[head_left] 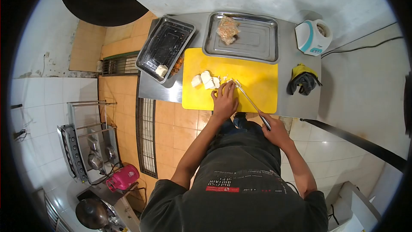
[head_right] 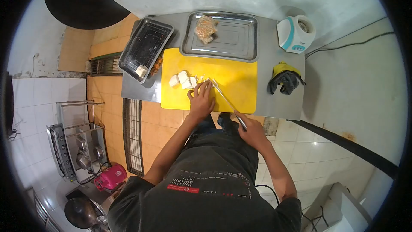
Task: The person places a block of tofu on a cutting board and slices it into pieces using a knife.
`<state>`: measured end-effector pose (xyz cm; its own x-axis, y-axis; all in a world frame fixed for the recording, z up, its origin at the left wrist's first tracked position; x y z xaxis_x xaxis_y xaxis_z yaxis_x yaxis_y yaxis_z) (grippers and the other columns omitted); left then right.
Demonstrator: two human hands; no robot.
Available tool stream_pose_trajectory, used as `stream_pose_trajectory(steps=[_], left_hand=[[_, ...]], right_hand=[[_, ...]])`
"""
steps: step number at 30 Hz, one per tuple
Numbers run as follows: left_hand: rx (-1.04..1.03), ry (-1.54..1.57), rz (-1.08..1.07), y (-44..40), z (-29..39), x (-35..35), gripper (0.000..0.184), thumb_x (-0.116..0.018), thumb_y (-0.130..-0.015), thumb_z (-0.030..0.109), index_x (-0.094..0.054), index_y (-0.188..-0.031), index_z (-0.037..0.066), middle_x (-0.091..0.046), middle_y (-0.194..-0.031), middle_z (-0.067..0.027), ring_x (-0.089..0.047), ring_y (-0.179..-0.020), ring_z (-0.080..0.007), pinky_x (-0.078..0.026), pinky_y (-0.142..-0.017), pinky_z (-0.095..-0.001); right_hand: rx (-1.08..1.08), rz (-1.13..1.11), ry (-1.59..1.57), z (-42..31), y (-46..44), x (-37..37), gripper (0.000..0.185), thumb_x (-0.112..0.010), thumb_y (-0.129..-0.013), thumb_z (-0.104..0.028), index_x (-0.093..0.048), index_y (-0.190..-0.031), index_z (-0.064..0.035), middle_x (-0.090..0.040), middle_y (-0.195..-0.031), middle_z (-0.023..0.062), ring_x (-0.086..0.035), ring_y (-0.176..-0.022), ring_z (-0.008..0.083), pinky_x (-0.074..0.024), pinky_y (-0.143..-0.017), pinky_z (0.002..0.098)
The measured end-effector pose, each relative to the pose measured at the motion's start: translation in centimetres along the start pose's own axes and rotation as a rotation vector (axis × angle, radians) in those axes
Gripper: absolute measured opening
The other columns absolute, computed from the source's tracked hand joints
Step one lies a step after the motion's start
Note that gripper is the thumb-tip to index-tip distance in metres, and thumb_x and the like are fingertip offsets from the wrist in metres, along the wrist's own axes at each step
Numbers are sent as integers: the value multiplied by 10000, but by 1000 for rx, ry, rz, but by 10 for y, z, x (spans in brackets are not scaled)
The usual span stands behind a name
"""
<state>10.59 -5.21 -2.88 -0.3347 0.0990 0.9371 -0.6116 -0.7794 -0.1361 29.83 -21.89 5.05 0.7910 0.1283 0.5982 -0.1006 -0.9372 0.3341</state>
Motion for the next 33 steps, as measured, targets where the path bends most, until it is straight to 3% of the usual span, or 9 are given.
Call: stream_pose_trajectory(steps=[6,9,14,17,21,27,30,32,33], left_hand=[[26,66,7,1,-4,-5,807,-768,-861,279,-462,-1567,35,-460,-1619,-107,-409,-1474,-291,-312,-1094,-637],[76,113,-13,1,-5,-5,838,-777,-858,286,-439,-1590,57,-421,-1647,-125,-375,-1503,-319,-296,-1101,-643],[-74,137,12,-7,13,30,723,-759,-905,462,-535,-1572,296,-296,-1731,-149,-197,-1599,-428,-218,-1163,-670],[-90,98,-39,-11,14,28,617,-722,-938,522,-601,-1520,357,-267,-1748,-172,-161,-1606,-448,-162,-1191,-658],[-62,64,-30,-18,7,27,634,-693,-945,576,-598,-1526,338,-245,-1765,-151,-153,-1619,-437,-175,-1178,-706],[-2,0,-57,-25,-10,19,711,-611,-969,643,-524,-1597,322,-183,-1790,-161,-104,-1634,-447,-147,-1178,-737],[87,24,-35,-26,-16,15,854,-599,-959,675,-403,-1674,251,-121,-1806,-166,-59,-1641,-455,-147,-1178,-750],[43,68,-29,-24,-9,16,842,-607,-951,679,-420,-1666,276,-131,-1804,-168,-70,-1637,-467,-149,-1180,-748],[1,109,-21,-22,-4,18,831,-615,-943,684,-437,-1658,301,-141,-1802,-171,-81,-1633,-479,-151,-1182,-745]], right_hand=[[131,105,12,5,0,-4,563,-683,-933,-103,-623,-1489,-168,-751,-1149,245,-728,-987,454,-581,-867,516],[199,186,76,2,-1,-1,570,-690,-932,-103,-623,-1494,-172,-757,-1067,211,-735,-926,422,-588,-818,501],[182,190,294,-11,-8,3,607,-713,-912,-120,-622,-1505,-212,-690,-873,125,-718,-748,333,-592,-695,459],[197,209,327,-9,-9,3,608,-716,-905,-130,-625,-1499,-221,-679,-859,108,-713,-716,326,-591,-670,454],[203,222,373,-7,-2,8,588,-729,-895,-131,-645,-1472,-206,-697,-878,105,-718,-715,325,-593,-671,450],[237,273,242,1,10,18,536,-759,-875,-101,-683,-1403,-146,-772,-985,133,-753,-782,328,-592,-680,418],[36,142,-25,8,12,18,500,-749,-908,-95,-666,-1400,-111,-780,-977,166,-766,-781,295,-585,-681,402],[76,139,-307,18,11,11,494,-724,-956,-96,-619,-1439,-92,-755,-874,141,-709,-651,200,-545,-593,348],[73,140,-308,13,11,16,494,-724,-956,-96,-619,-1439,-92,-755,-874,141,-709,-651,200,-545,-593,348]])
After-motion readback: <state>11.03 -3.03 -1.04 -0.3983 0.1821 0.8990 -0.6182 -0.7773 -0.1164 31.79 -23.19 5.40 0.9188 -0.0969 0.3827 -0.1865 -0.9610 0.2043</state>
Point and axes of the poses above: each hand's wrist, its own y-axis away from the middle knuckle, its own x-axis out of the back of the hand, z = x × y, the point moved 4 cm from there along -y, towards the middle knuckle
